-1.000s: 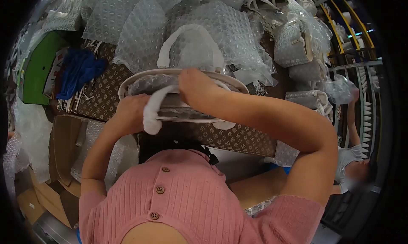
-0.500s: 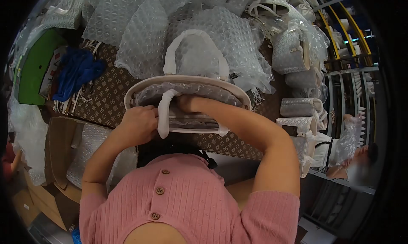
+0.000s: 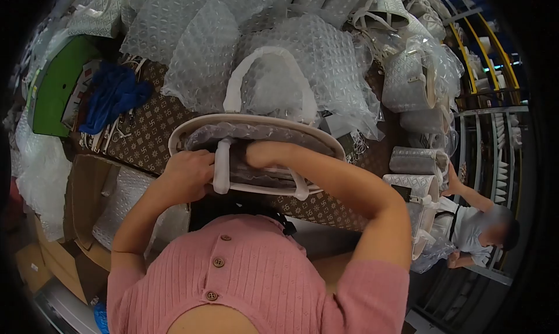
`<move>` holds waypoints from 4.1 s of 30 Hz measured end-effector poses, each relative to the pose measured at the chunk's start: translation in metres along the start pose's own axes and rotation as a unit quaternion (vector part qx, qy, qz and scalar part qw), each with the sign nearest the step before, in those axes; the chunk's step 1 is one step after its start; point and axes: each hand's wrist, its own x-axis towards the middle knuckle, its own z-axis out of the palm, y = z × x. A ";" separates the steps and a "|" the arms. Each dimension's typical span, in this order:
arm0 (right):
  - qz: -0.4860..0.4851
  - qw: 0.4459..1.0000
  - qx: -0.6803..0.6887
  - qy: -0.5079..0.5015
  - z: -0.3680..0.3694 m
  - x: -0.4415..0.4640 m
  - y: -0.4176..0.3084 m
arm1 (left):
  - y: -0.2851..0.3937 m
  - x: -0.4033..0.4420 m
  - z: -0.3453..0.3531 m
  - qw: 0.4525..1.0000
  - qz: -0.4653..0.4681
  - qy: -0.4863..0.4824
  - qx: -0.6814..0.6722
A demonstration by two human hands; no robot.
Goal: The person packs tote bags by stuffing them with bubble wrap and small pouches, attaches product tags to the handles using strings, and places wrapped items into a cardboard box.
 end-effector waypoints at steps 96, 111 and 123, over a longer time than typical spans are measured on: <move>-0.306 0.432 0.714 0.459 0.100 -0.221 0.265 | 0.138 0.102 0.171 0.667 -0.427 0.278 -0.543; -0.148 0.772 0.475 0.396 0.112 -0.184 0.159 | 0.206 0.120 0.141 0.719 -0.385 0.246 -0.524; -0.197 0.763 0.381 0.484 0.124 -0.171 0.139 | 0.217 0.109 0.139 0.745 -0.356 0.276 -0.491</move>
